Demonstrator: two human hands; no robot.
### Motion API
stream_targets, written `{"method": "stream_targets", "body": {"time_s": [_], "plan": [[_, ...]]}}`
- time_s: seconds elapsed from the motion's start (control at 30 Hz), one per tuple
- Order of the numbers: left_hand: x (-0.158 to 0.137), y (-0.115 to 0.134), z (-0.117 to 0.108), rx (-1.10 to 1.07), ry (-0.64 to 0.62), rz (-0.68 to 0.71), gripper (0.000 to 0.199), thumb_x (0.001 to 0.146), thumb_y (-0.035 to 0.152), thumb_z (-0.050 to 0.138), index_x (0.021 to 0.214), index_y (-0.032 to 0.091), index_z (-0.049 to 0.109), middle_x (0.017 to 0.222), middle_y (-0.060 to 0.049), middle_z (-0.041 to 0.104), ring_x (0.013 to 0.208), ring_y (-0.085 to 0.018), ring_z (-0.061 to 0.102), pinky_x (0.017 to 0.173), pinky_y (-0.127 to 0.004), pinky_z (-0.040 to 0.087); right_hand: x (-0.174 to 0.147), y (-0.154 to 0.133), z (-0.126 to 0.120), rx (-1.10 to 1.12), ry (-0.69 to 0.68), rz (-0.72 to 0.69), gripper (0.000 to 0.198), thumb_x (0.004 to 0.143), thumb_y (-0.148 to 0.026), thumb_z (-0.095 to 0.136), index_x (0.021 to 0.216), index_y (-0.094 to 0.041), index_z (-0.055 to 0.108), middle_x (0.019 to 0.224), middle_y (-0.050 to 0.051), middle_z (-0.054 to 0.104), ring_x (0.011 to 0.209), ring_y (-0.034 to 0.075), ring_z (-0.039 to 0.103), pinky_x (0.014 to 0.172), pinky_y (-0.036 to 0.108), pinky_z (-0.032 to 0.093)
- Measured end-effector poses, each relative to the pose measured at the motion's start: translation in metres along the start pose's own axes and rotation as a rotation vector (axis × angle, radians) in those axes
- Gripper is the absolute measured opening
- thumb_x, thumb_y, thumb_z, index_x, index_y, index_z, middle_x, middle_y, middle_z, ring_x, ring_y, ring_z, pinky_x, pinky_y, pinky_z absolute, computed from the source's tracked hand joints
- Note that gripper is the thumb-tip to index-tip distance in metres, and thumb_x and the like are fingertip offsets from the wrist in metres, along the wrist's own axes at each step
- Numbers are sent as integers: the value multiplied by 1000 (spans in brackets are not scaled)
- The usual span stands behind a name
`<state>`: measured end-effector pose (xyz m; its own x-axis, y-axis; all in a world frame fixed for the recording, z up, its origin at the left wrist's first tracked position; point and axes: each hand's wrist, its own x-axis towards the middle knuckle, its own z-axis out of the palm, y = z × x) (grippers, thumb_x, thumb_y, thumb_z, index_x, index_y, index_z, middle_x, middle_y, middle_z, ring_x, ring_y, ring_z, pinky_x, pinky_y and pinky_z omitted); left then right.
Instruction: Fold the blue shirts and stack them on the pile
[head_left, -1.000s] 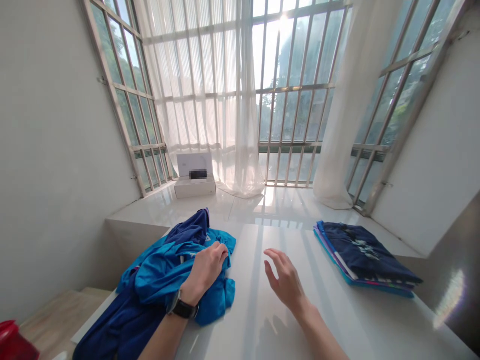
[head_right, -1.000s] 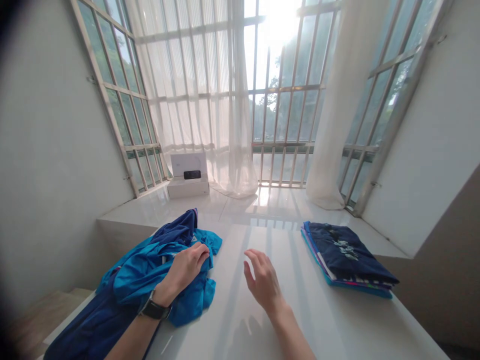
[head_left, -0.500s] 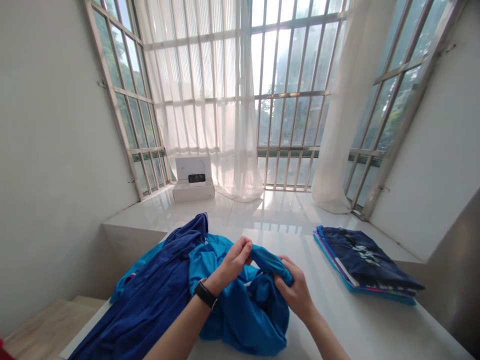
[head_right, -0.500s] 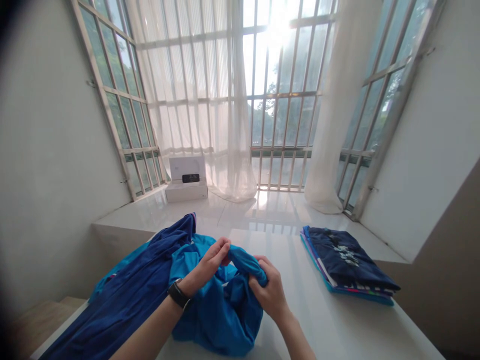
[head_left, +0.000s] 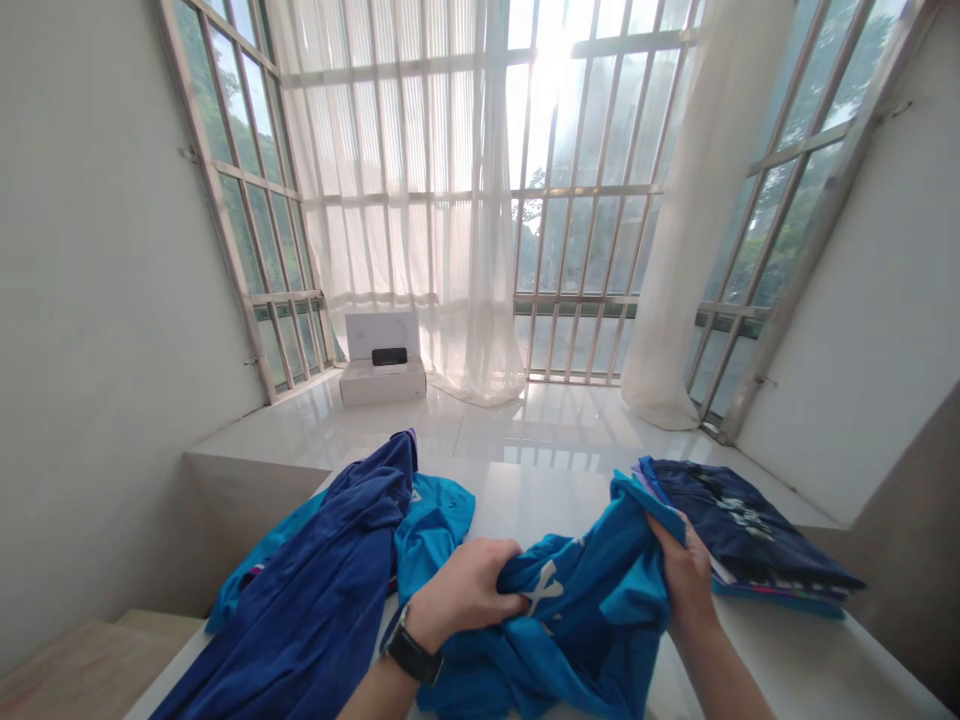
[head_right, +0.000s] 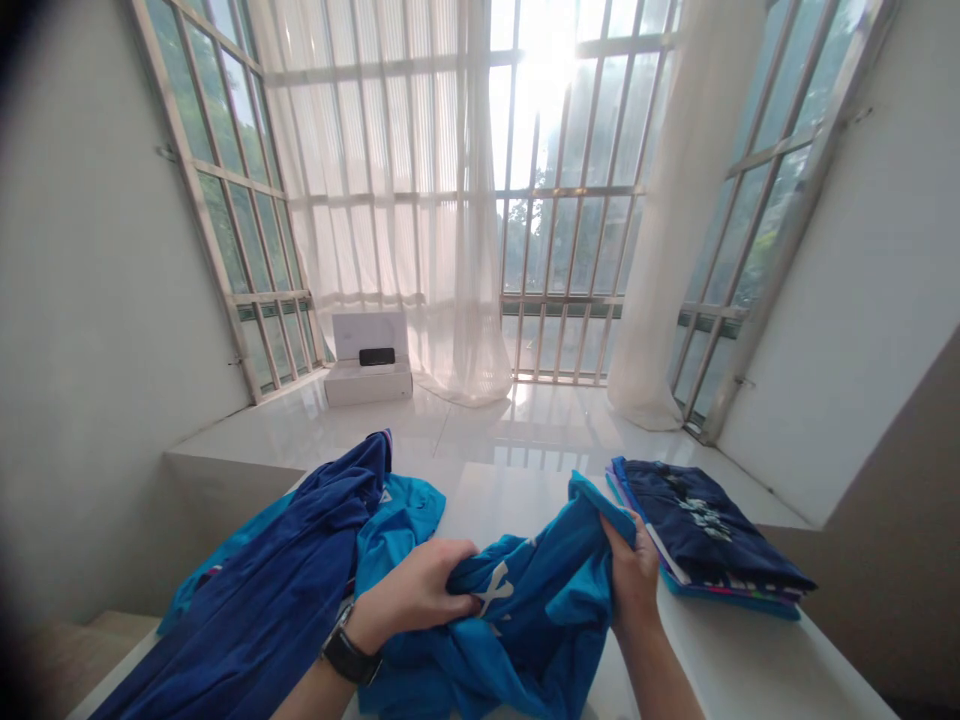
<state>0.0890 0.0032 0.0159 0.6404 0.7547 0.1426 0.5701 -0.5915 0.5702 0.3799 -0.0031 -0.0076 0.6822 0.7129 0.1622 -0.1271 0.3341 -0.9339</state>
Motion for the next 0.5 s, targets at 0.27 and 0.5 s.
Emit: {"method": "stream_targets", "body": {"time_s": [0.27,0.5], "plan": [[-1,-22,-20,-1,249,-152,27,95,38,51,79,21,65,76,-3,67,74,-21,61,66,-28,38,20,17,-20,-40,223,77,49,75,-56,68,106,-19,70,87,4,75,79,26,70,68,42,61],[-2,-28,-29,-939,462,-233,45,90,60,55,104,19,68,94,-5,71,91,-21,66,82,-32,52,13,21,-15,-153,127,36,52,70,-52,74,112,-23,67,78,-1,70,71,22,67,70,38,58]]}}
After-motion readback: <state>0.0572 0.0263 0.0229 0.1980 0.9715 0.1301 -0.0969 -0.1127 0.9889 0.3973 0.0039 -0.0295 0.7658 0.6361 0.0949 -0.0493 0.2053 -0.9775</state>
